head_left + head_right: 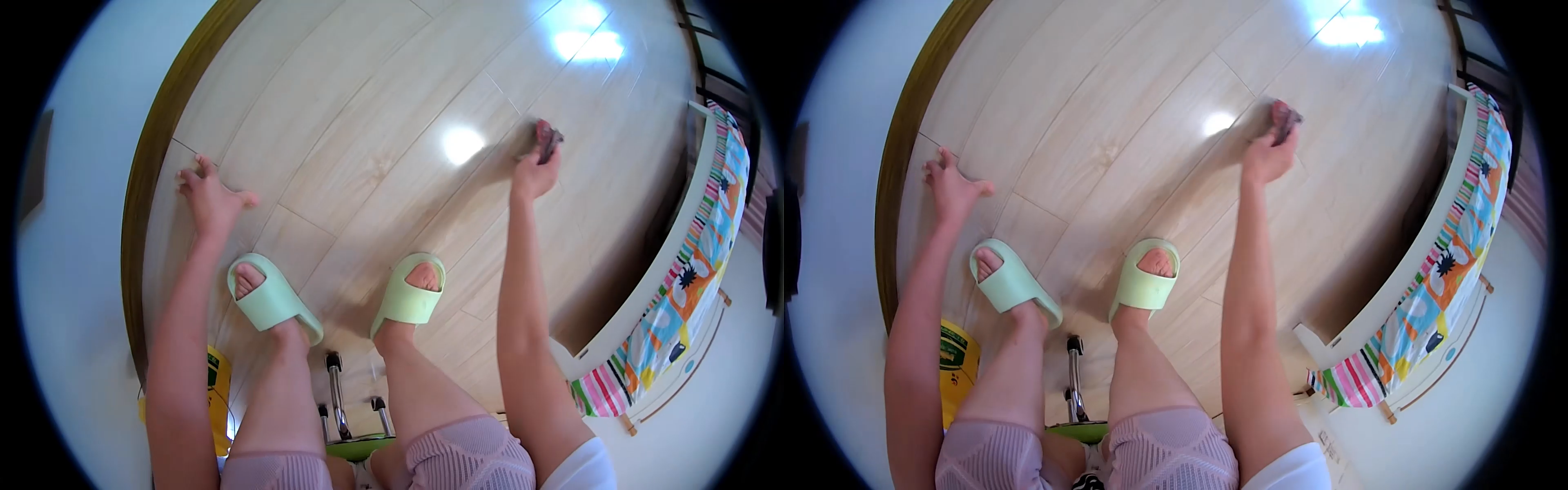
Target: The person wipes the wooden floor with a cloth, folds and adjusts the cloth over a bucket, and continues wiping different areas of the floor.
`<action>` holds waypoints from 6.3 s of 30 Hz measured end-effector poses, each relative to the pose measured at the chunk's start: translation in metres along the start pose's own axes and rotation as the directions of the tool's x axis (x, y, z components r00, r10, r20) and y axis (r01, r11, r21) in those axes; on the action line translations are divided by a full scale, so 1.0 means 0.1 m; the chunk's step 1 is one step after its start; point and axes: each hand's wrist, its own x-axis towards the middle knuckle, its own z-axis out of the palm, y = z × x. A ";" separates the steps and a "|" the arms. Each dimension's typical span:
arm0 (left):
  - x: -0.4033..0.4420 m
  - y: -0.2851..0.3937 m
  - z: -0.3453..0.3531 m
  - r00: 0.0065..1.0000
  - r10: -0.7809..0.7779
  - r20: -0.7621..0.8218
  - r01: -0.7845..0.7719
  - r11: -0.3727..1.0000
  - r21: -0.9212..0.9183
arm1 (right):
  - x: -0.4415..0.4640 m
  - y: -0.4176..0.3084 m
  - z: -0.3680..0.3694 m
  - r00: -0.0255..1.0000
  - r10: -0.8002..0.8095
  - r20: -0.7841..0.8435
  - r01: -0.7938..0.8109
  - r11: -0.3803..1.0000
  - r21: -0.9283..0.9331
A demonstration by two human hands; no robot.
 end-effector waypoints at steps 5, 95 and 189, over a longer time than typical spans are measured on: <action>-0.01 0.01 0.02 1.000 0.010 -0.008 -0.010 1.000 -0.018 | -0.23 -0.89 0.39 0.990 0.019 0.139 -0.014 0.999 -0.042; -0.08 0.17 -0.32 0.986 -0.083 0.146 0.084 0.996 -0.001 | -1.52 -3.46 1.45 0.267 -0.748 0.608 0.628 0.614 0.479; -1.11 -1.32 0.43 0.958 -0.275 -0.079 0.219 0.883 -0.414 | -3.90 -3.66 0.55 0.043 -0.923 0.383 0.284 0.378 0.881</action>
